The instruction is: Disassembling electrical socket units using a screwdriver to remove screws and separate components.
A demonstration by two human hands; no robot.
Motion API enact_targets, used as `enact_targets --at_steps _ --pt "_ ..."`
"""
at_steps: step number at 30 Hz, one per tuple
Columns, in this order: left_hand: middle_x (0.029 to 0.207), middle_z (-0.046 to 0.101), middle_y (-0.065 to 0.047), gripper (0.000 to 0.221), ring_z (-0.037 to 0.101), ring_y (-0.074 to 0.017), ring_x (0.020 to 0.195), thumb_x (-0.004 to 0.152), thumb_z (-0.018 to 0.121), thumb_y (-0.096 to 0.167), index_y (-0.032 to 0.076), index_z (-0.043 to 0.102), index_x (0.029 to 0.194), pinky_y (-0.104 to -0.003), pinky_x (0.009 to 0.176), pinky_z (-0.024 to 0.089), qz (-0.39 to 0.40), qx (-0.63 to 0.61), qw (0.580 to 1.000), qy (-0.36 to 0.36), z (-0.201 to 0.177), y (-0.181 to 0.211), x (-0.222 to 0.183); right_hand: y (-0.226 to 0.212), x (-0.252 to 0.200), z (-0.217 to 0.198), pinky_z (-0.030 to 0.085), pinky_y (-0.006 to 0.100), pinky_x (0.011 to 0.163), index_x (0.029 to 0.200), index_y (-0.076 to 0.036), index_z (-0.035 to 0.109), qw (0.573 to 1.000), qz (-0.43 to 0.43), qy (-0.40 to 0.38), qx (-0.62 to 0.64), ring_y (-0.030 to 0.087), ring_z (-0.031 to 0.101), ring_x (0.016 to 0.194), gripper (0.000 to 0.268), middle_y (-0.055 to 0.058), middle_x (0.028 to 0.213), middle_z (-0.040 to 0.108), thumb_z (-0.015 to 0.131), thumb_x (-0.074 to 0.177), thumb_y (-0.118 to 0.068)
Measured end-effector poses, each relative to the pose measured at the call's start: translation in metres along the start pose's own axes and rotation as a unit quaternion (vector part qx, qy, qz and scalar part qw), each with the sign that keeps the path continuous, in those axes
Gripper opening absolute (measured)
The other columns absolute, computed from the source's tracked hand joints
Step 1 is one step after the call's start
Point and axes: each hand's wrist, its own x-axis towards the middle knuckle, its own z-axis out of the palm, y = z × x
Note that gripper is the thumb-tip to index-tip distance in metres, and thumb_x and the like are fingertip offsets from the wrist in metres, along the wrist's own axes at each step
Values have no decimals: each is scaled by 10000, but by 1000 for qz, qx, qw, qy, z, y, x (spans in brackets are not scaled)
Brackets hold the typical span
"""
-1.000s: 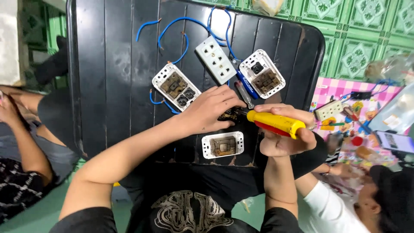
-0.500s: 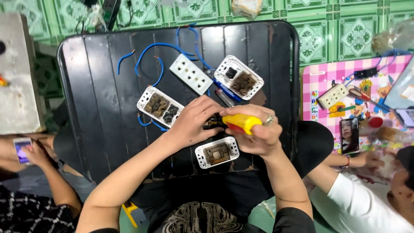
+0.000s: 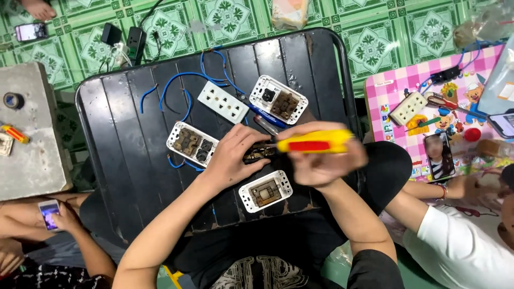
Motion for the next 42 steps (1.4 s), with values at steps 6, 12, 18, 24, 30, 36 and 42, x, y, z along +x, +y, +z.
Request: enact_targets --at_steps 6,12,18,24,30,36,42 --pt "991 671 -87 429 641 -313 927 760 881 113 74 701 1148 -419 826 563 23 17 1000 2 1 0 -2 25 2 -22 668 392 777 1583 -300 120 992 -5 86 -95 277 720 764 760 146 1065 547 631 1046 -134" --pt "1074 652 -49 459 629 -272 1001 813 870 263 129 678 1208 -377 809 522 24 60 998 -23 -11 3 -1 46 -17 -28 603 440 797 1550 -99 223 986 -17 97 -133 332 681 801 865 204 1160 506 793 904 -19" --pt "1229 611 -177 571 569 -402 1198 770 900 222 53 642 1251 -490 903 515 91 173 978 -76 -62 29 -9 42 -12 -36 582 533 857 1618 -40 211 992 7 -7 -129 411 661 1008 1018 271 1162 532 911 892 94" --pt "1223 601 -70 548 574 -331 1245 800 874 180 119 640 1292 -430 936 500 9 257 966 34 -83 41 -87 -14 25 -12 503 318 587 1147 -124 721 923 132 -266 -245 267 640 563 422 41 598 591 937 786 -153" --pt "1216 586 -113 361 582 -346 1216 868 823 110 80 679 1198 -473 1014 505 -77 283 937 188 -53 18 -163 -17 17 -2 539 437 629 986 -149 754 844 66 -385 -368 344 707 690 143 30 995 708 827 868 -181" --pt "1102 610 -51 207 616 -259 1156 900 786 116 113 696 1087 -405 965 501 -20 328 916 230 -46 6 -175 -10 -12 0 539 311 641 902 -239 732 827 -51 -358 -431 196 671 828 179 -79 886 644 906 857 -234" --pt "1019 636 -21 128 633 -209 1094 921 770 148 123 713 1032 -377 970 490 -14 332 921 205 -43 2 -180 -66 -34 -10 559 334 725 936 -154 765 868 -44 -296 -397 252 674 984 108 -12 977 733 865 902 -132"
